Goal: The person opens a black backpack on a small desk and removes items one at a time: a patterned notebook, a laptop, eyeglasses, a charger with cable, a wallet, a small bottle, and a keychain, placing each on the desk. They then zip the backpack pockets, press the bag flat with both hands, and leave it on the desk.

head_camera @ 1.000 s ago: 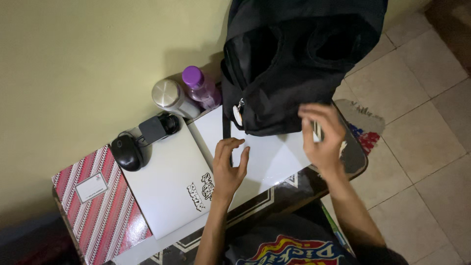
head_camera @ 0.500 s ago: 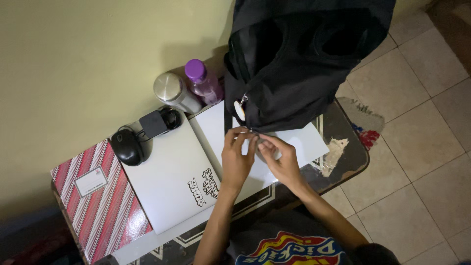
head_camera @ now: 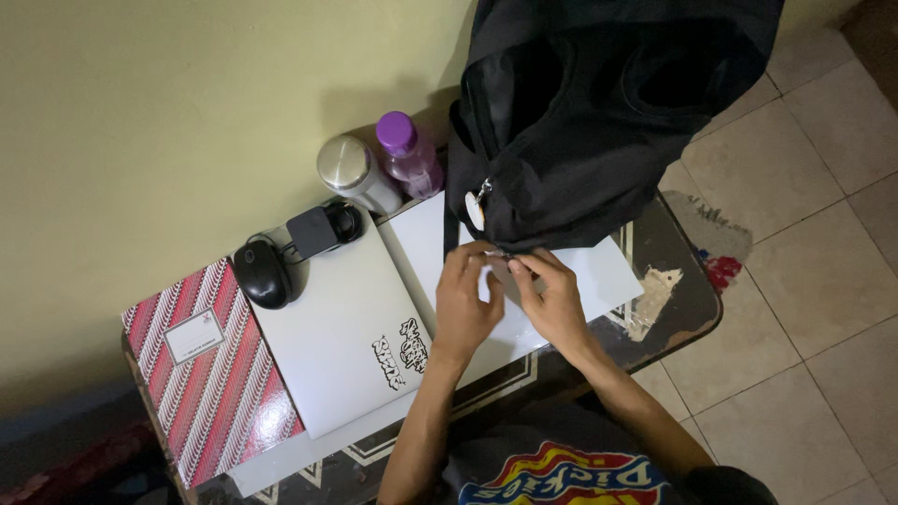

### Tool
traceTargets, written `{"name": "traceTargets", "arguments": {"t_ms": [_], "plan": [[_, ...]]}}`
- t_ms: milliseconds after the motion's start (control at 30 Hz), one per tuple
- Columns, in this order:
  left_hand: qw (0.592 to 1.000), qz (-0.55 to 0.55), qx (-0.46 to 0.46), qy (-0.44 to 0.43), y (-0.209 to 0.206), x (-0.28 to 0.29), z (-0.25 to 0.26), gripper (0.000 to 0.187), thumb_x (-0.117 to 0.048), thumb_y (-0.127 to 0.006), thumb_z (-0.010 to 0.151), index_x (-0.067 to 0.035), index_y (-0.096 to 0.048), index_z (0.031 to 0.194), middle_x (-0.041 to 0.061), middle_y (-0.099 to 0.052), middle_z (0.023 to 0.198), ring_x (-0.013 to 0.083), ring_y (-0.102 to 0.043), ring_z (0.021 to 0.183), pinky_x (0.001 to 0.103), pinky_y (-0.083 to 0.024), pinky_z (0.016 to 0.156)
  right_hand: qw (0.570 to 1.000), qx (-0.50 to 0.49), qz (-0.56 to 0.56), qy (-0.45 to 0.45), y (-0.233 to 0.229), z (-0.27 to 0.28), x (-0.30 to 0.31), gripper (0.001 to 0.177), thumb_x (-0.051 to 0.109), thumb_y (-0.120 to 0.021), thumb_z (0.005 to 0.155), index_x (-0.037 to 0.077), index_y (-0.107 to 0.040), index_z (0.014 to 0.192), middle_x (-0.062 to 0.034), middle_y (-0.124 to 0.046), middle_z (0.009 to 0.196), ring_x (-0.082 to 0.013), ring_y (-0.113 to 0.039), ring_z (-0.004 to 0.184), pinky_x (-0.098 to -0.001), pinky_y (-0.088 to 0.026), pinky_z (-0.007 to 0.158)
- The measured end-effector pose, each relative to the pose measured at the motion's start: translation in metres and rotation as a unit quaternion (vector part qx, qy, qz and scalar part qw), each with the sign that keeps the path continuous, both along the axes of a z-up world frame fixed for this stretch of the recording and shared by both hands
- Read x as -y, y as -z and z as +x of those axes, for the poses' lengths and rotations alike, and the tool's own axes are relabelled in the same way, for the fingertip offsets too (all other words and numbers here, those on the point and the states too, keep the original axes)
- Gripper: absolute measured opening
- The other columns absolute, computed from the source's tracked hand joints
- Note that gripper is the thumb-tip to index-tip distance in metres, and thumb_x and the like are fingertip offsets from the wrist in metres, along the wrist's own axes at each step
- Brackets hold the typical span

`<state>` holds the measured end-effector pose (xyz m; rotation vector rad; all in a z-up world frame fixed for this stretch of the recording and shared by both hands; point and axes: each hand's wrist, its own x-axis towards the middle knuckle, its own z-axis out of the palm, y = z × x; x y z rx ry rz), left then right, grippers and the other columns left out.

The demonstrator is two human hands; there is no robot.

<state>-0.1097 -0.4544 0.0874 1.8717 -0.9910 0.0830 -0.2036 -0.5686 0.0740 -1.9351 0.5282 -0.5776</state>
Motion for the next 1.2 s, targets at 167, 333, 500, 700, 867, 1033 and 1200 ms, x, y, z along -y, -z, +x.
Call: {"name": "traceTargets", "arguments": {"t_ms": [167, 333, 500, 700, 867, 1033, 1200], "plan": [[0.999, 0.014, 0.035, -0.018, -0.005, 0.007, 0.015, 0.037, 0.0, -0.078, 0.086, -0.01, -0.07, 0.12, 0.009, -0.062, 0.116, 0.0243, -0.066, 0.098, 0.036, -0.055, 0.078, 0.999, -0.016, 0.03, -0.014, 0.0, -0.004, 0.001, 0.019, 0.01, -0.061, 0.102, -0.004, -0.072, 0.11, -0.0118, -0.072, 0.096, -0.019, -0.069, 0.081, -0.0296, -0.053, 0.069], [0.994, 0.021, 0.109, 0.013, -0.014, 0.009, 0.026, 0.026, -0.002, -0.08, 0.085, -0.012, -0.076, 0.109, 0.008, -0.062, 0.114, 0.0246, -0.065, 0.1, 0.037, -0.055, 0.079, 0.998, -0.012, 0.061, -0.019, 0.004, -0.008, 0.01, 0.022, 0.01, -0.061, 0.1, -0.002, -0.071, 0.115, -0.0101, -0.076, 0.102, -0.0169, -0.071, 0.085, -0.0283, -0.054, 0.067], [0.989, 0.017, 0.144, 0.025, -0.013, 0.011, 0.031, 0.02, -0.006, -0.082, 0.081, -0.011, -0.077, 0.099, 0.006, -0.065, 0.11, 0.0239, -0.065, 0.098, 0.037, -0.054, 0.081, 0.998, -0.055, 0.01, -0.019, 0.008, -0.016, 0.02, 0.02, 0.01, -0.064, 0.099, 0.001, -0.075, 0.113, -0.0094, -0.079, 0.097, -0.016, -0.07, 0.076, -0.0306, -0.049, 0.064], [0.983, 0.013, 0.177, 0.038, -0.012, 0.01, 0.037, 0.014, -0.007, -0.084, 0.082, -0.008, -0.075, 0.092, 0.004, -0.066, 0.107, 0.0205, -0.063, 0.092, 0.036, -0.049, 0.075, 0.986, -0.157, 0.053, -0.021, 0.015, -0.025, 0.032, 0.021, 0.015, -0.06, 0.099, 0.004, -0.075, 0.109, -0.0085, -0.076, 0.09, -0.0169, -0.07, 0.07, -0.0326, -0.049, 0.052], [0.986, 0.005, 0.162, 0.039, -0.016, 0.01, 0.039, 0.017, -0.008, -0.085, 0.08, -0.01, -0.075, 0.093, 0.003, -0.065, 0.107, 0.0211, -0.062, 0.091, 0.036, -0.049, 0.075, 0.992, -0.119, 0.012, -0.035, 0.031, -0.037, 0.045, 0.02, 0.015, -0.061, 0.101, 0.003, -0.076, 0.106, -0.0085, -0.078, 0.09, -0.0158, -0.073, 0.074, -0.0285, -0.053, 0.057], [0.987, 0.015, 0.154, 0.033, -0.016, 0.011, 0.037, 0.019, -0.007, -0.085, 0.081, -0.011, -0.074, 0.096, 0.003, -0.065, 0.107, 0.0207, -0.061, 0.089, 0.036, -0.049, 0.074, 0.99, -0.141, -0.012, -0.029, 0.041, -0.053, 0.065, 0.022, 0.018, -0.059, 0.103, 0.004, -0.076, 0.106, -0.0085, -0.078, 0.093, -0.0137, -0.069, 0.07, -0.0256, -0.052, 0.055], [0.988, 0.007, 0.149, 0.034, -0.015, 0.013, 0.037, 0.019, -0.007, -0.085, 0.081, -0.01, -0.073, 0.096, 0.004, -0.065, 0.107, 0.0208, -0.062, 0.09, 0.036, -0.049, 0.075, 0.966, -0.258, -0.004, 0.029, 0.031, -0.07, 0.098, 0.024, 0.021, -0.057, 0.103, 0.006, -0.075, 0.109, -0.01, -0.076, 0.09, -0.0146, -0.06, 0.052, -0.0259, -0.044, 0.043]]}}
